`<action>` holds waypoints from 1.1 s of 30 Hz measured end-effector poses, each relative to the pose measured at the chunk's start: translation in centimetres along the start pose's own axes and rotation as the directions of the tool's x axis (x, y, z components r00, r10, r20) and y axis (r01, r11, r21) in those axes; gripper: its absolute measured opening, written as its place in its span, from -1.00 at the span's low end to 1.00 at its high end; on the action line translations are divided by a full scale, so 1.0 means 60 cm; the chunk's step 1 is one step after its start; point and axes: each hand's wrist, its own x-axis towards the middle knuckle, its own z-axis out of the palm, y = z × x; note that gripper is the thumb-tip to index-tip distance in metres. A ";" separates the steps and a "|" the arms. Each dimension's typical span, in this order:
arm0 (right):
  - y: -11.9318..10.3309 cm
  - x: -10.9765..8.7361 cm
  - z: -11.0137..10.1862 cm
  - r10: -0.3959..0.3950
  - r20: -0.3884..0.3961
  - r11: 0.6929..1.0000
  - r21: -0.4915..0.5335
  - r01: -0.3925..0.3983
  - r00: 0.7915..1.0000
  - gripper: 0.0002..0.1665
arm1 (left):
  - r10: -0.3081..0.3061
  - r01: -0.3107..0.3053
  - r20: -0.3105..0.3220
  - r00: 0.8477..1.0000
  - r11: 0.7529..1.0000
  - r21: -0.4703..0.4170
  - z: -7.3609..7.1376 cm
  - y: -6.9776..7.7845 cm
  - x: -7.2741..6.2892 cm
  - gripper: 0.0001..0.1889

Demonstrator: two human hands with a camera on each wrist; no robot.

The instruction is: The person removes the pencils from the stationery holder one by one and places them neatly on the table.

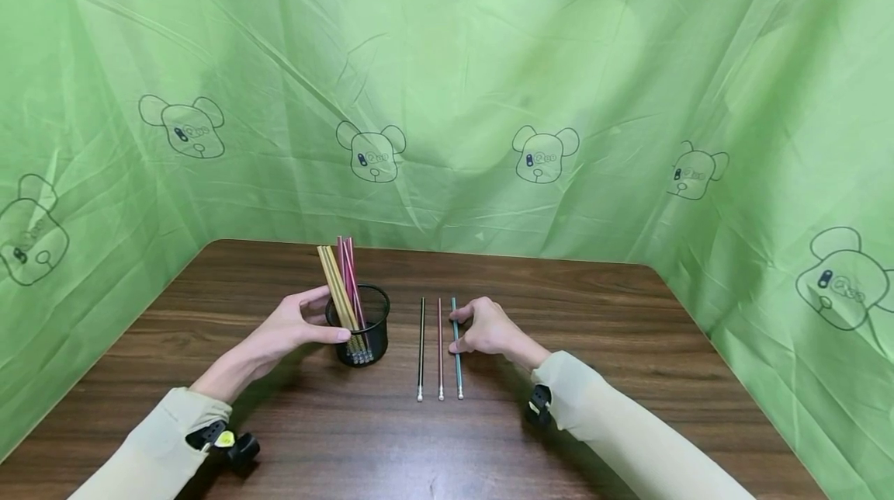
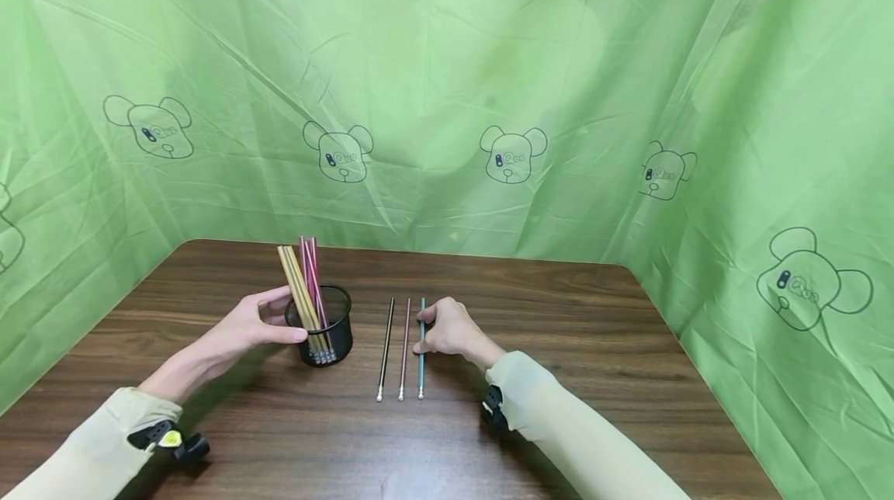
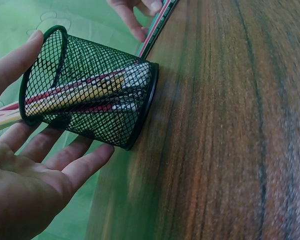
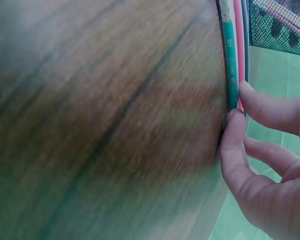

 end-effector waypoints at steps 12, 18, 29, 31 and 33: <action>0.008 -0.001 0.003 0.009 -0.017 1.000 0.027 -0.009 1.000 -0.38 | 0.006 -0.006 0.002 1.000 1.000 -0.013 0.001 -0.001 0.000 0.00; 0.008 0.000 0.004 -0.002 -0.018 1.000 0.009 0.002 1.000 -0.37 | 0.005 -0.005 0.003 1.000 1.000 -0.010 0.002 0.000 -0.001 -0.01; 0.007 0.002 0.002 -0.013 -0.017 1.000 -0.001 0.013 1.000 -0.39 | 0.008 -0.008 0.005 1.000 1.000 -0.017 0.001 0.004 -0.003 -0.01; 0.006 0.001 0.001 -0.005 -0.016 1.000 0.005 0.005 1.000 -0.39 | 0.008 -0.008 0.006 1.000 1.000 -0.021 0.001 0.004 -0.003 -0.01; 0.004 0.000 -0.001 -0.002 -0.015 1.000 0.016 0.002 1.000 -0.40 | 0.007 -0.007 0.006 1.000 1.000 -0.025 0.001 0.003 -0.003 0.00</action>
